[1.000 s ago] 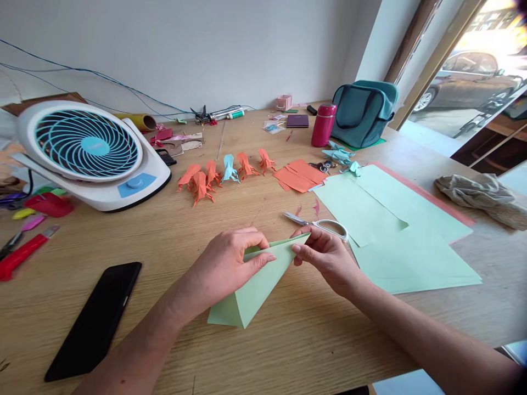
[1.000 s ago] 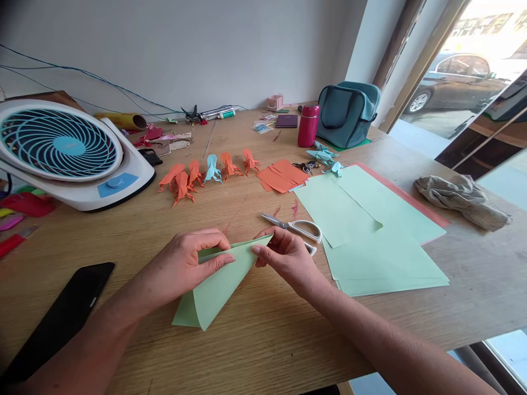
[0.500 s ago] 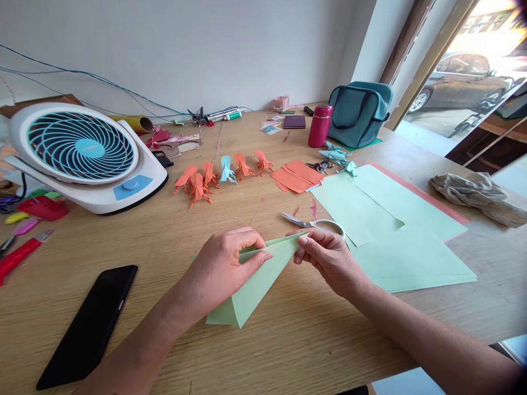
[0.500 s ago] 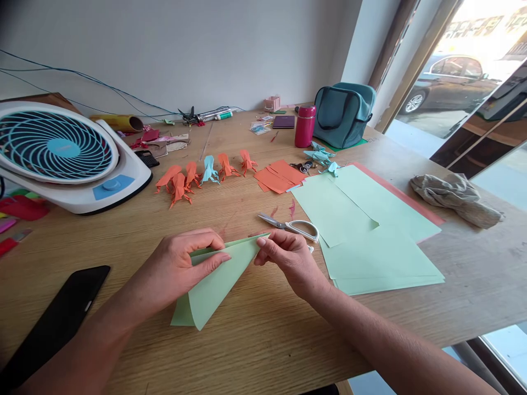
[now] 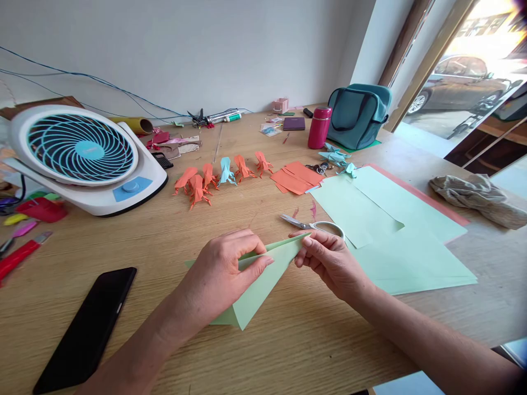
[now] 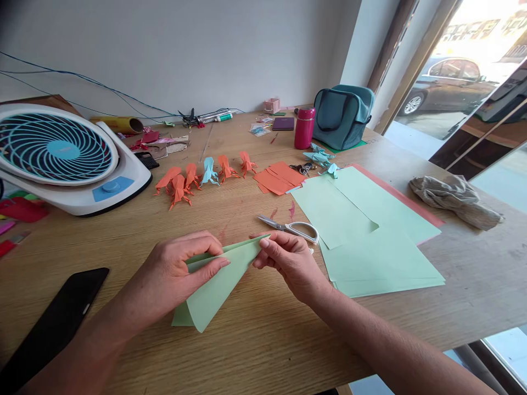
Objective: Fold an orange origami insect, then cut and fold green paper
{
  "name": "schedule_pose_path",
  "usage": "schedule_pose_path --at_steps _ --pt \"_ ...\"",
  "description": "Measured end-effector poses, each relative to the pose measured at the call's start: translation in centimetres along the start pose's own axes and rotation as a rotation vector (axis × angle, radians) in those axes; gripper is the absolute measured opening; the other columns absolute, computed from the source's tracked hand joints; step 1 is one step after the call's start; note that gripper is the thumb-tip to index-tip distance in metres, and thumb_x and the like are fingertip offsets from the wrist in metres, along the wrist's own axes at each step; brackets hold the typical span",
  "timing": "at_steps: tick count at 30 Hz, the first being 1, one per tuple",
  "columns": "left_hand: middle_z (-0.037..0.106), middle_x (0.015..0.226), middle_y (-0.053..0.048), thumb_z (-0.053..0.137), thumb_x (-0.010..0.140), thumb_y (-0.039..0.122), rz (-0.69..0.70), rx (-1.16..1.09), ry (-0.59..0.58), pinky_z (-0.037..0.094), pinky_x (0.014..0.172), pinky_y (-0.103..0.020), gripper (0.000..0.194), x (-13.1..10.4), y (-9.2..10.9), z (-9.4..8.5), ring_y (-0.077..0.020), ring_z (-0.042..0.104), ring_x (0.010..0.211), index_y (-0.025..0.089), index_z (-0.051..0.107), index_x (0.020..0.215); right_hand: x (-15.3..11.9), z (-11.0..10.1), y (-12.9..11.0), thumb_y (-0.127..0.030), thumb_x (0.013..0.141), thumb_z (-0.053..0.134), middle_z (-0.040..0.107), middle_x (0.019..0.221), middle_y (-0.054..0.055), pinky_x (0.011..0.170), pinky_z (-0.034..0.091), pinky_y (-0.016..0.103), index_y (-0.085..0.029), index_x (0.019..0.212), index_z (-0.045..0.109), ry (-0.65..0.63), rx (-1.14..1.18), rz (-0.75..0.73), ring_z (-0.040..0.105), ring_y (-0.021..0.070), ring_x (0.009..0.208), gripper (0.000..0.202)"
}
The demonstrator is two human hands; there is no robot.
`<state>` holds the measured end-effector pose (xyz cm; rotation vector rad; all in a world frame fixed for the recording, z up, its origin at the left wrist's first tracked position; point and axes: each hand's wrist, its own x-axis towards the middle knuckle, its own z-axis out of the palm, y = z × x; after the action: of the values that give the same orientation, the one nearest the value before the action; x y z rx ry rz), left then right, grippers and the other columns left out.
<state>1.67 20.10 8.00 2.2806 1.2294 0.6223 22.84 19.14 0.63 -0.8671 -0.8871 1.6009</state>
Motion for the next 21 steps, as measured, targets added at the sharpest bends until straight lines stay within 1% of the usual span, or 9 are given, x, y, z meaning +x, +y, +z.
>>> schedule_pose_path --at_steps 5,14,21 --pt "0.061 0.075 0.003 0.061 0.089 0.022 0.018 0.013 0.003 0.039 0.064 -0.025 0.016 -0.15 0.11 0.03 -0.0123 0.056 0.070 0.020 0.061 0.073 0.00 0.11 -0.17 -0.045 0.073 0.084 0.066 0.060 -0.001 0.060 0.054 0.026 -0.022 0.087 0.079 0.036 0.007 -0.008 0.062 0.0121 0.058 0.027" --pt "0.061 0.075 0.003 0.061 0.089 0.020 0.070 0.065 0.029 0.039 0.067 -0.026 0.016 -0.46 0.27 0.16 -0.0130 0.057 0.072 0.020 0.059 0.073 0.02 -0.12 -0.03 -0.045 0.077 0.081 0.069 0.060 0.000 0.061 0.052 0.023 -0.023 0.092 0.081 -0.010 0.037 -0.018 0.063 0.0105 0.058 0.027" --pt "0.062 0.074 0.002 0.061 0.089 0.019 0.106 0.087 0.043 0.040 0.066 -0.026 0.016 -0.37 0.36 0.09 -0.0134 0.057 0.072 0.020 0.059 0.073 -0.06 0.00 -0.13 -0.045 0.078 0.081 0.069 0.060 0.000 0.062 0.053 0.023 -0.023 0.090 0.081 -0.019 0.038 -0.029 0.063 0.0102 0.058 0.025"
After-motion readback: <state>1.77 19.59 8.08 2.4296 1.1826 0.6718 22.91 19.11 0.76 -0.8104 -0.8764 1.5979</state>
